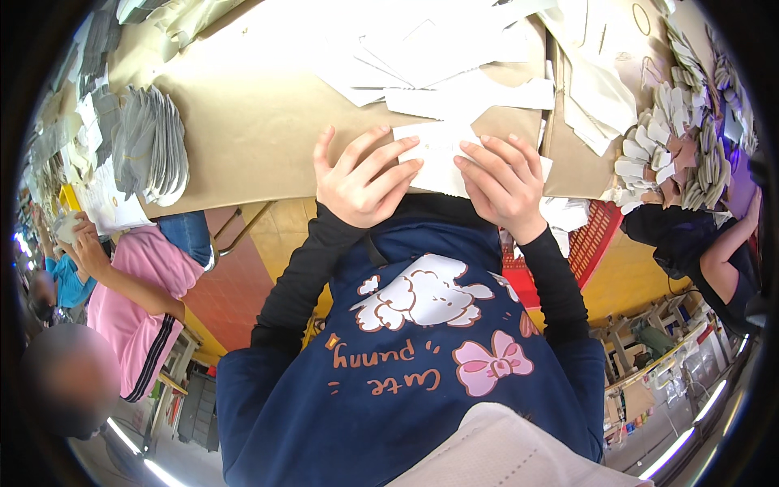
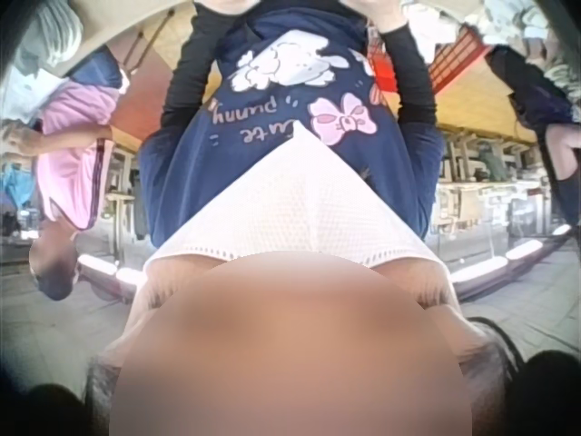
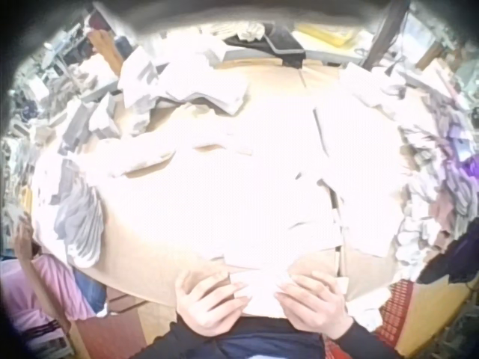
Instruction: The person repeatedly picks up white fabric face masks from a pile on the table, folds them by hand, and places them into a neat stack. The process is continuous and repetitive throughout the clip.
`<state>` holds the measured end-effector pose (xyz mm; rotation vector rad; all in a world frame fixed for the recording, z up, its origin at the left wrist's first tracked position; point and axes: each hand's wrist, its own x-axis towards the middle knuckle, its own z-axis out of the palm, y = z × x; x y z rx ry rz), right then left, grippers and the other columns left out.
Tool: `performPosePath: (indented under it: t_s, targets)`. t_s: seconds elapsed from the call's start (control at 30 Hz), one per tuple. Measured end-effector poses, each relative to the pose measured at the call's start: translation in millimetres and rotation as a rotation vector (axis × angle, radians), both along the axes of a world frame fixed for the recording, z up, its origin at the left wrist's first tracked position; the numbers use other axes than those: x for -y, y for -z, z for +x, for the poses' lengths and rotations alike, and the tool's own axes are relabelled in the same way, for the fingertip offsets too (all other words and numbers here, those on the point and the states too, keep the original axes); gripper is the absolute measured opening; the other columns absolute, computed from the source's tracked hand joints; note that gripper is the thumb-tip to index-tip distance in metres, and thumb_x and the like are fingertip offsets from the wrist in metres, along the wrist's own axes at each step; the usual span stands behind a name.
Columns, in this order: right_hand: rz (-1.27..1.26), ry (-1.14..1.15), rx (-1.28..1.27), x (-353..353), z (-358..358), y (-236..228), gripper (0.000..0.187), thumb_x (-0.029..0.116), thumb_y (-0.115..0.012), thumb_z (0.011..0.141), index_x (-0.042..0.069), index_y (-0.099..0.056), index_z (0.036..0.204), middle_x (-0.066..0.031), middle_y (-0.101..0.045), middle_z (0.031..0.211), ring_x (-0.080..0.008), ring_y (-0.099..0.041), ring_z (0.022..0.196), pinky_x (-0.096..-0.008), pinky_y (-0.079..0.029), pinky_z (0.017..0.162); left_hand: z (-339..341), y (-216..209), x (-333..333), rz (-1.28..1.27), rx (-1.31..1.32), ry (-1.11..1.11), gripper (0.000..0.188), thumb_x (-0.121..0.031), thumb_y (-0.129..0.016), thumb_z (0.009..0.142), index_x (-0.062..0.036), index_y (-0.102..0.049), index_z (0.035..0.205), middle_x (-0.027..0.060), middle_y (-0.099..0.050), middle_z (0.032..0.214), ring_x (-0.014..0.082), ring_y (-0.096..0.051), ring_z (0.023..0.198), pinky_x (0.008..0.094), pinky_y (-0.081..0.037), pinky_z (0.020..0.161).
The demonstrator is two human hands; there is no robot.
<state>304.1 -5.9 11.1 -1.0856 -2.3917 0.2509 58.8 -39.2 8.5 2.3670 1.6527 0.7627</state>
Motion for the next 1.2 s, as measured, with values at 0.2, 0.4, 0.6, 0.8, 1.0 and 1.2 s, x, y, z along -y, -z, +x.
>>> performPosePath:
  t_s: [0.2, 0.4, 0.6, 0.8, 1.0, 1.2]
  targets:
    - [0.026, 0.018, -0.027, 0, -3, -1, 0.023, 0.012, -0.073, 0.079, 0.017, -0.076, 0.101, 0.0043, -0.071, 0.116, -0.0172, -0.064, 0.107, -0.0376, -0.046, 0.1, 0, 2, 2, 0.032, -0.014, 0.014, 0.017, -0.022, -0.079, 0.078, -0.0272, -0.076, 0.094, -0.0108, -0.073, 0.115, 0.0164, -0.064, 0.109, 0.046, -0.017, 0.121]
    - [-0.066, 0.017, -0.07, -1, -3, -9, 0.022, 0.011, -0.074, 0.079, 0.016, -0.075, 0.101, 0.0035, -0.071, 0.116, -0.0189, -0.064, 0.108, -0.0373, -0.046, 0.099, -1, -2, 4, -0.077, -0.031, -0.141, 0.045, -0.035, -0.078, 0.08, -0.0201, -0.071, 0.121, 0.0001, -0.063, 0.136, 0.0221, -0.055, 0.127, 0.0513, -0.012, 0.123]
    - [-0.095, 0.004, -0.105, -1, -2, -13, 0.022, 0.008, -0.073, 0.08, 0.014, -0.075, 0.101, 0.0033, -0.071, 0.117, -0.0201, -0.064, 0.108, -0.0371, -0.047, 0.095, -1, -6, 1, -0.124, -0.021, -0.157, 0.054, -0.043, -0.077, 0.082, -0.0172, -0.067, 0.128, 0.0023, -0.056, 0.145, 0.0257, -0.044, 0.141, 0.055, -0.009, 0.122]
    - [-0.062, 0.025, -0.124, 0, -4, -8, 0.021, 0.008, -0.074, 0.079, 0.015, -0.075, 0.099, 0.0038, -0.071, 0.113, -0.0212, -0.064, 0.105, -0.0363, -0.049, 0.09, 2, -6, -3, -0.189, 0.073, -0.223, 0.046, -0.042, -0.078, 0.08, -0.0221, -0.069, 0.121, -0.001, -0.058, 0.139, 0.023, -0.047, 0.137, 0.0565, -0.012, 0.121]
    - [-0.084, 0.026, -0.127, 0, -4, -11, 0.02, 0.008, -0.073, 0.08, 0.014, -0.075, 0.099, 0.003, -0.071, 0.112, -0.0216, -0.064, 0.105, -0.0365, -0.049, 0.09, 14, -7, -12, -0.28, 0.218, -0.38, 0.03, -0.037, -0.08, 0.078, -0.0235, -0.073, 0.103, -0.0036, -0.061, 0.129, 0.0197, -0.05, 0.131, 0.0591, -0.012, 0.118]
    - [-0.118, 0.021, -0.148, 1, -3, -14, 0.022, 0.006, -0.073, 0.08, 0.013, -0.075, 0.101, 0.0006, -0.071, 0.114, -0.0243, -0.064, 0.108, -0.0394, -0.049, 0.093, 19, -6, -15, -0.262, 0.254, -0.4, 0.023, -0.032, -0.081, 0.077, -0.0232, -0.071, 0.096, -0.0056, -0.059, 0.123, 0.0222, -0.048, 0.127, 0.062, -0.011, 0.119]
